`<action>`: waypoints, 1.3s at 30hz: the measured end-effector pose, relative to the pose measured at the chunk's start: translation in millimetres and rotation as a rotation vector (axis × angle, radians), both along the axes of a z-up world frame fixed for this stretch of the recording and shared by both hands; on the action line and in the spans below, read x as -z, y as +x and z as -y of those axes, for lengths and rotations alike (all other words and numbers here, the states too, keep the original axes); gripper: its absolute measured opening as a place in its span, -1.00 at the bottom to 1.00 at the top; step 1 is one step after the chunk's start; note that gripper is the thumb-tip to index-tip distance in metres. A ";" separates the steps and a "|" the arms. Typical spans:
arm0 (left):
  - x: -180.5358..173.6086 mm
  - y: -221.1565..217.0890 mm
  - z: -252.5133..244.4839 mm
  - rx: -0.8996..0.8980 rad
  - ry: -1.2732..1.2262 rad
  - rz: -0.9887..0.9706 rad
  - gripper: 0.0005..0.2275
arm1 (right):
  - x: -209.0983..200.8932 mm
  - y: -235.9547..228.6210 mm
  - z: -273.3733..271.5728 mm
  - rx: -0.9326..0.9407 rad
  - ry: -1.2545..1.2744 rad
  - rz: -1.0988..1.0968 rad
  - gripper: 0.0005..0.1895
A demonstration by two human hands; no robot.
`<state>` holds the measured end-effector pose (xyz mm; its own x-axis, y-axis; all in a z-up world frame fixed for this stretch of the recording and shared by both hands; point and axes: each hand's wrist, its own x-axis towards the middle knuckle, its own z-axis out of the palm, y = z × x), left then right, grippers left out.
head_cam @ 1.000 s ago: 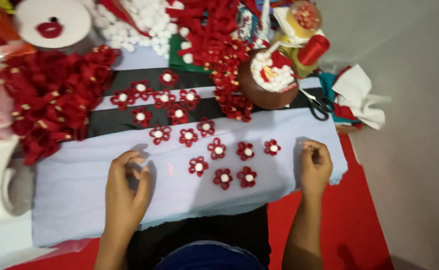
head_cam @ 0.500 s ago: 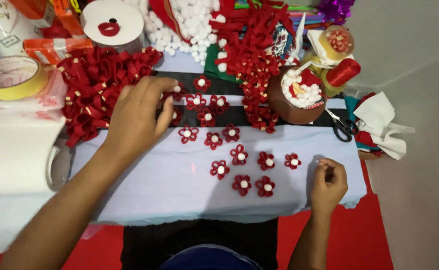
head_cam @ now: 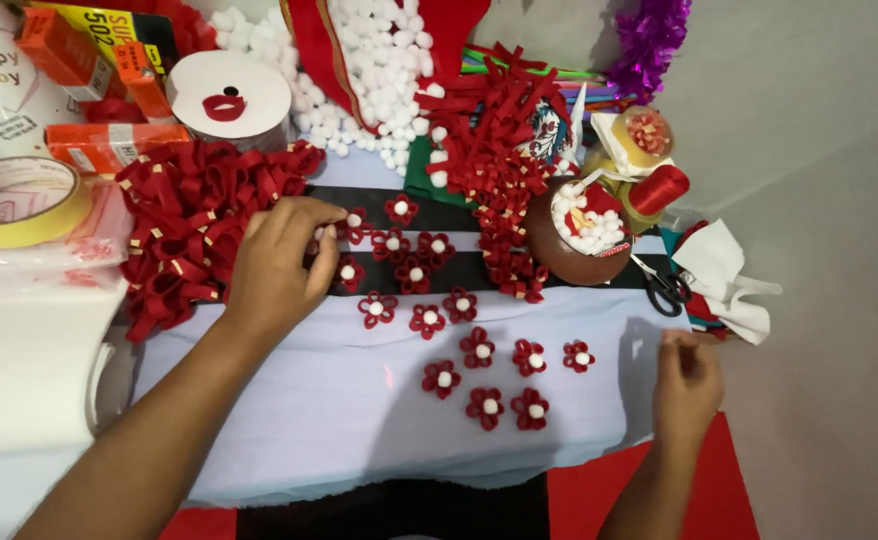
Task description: Organizing and arranging small red decorative floral elements into patterns on a white fabric surface.
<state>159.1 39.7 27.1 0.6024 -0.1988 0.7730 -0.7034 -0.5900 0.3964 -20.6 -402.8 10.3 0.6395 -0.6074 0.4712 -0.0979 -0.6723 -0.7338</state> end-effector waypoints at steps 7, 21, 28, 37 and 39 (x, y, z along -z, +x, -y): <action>-2.0 -6.1 0.5 0.072 0.005 0.025 -0.87 | -89.6 84.2 -53.5 -0.497 -0.318 -0.188 -0.88; -13.1 -16.5 0.3 0.187 0.061 0.087 -0.92 | -25.1 184.6 -91.6 -0.773 -0.721 -0.532 -0.81; -15.9 -17.7 0.7 0.197 0.065 0.143 -0.91 | -25.8 177.2 -92.0 -0.759 -0.811 -0.596 -0.61; -17.2 -13.7 -0.1 0.202 0.075 0.133 -0.93 | -47.4 170.6 -76.5 -0.661 -0.443 -0.294 -0.74; -13.3 -11.6 -0.9 0.193 0.074 0.129 -0.94 | -57.6 162.6 -81.6 -0.663 0.032 -0.455 -0.75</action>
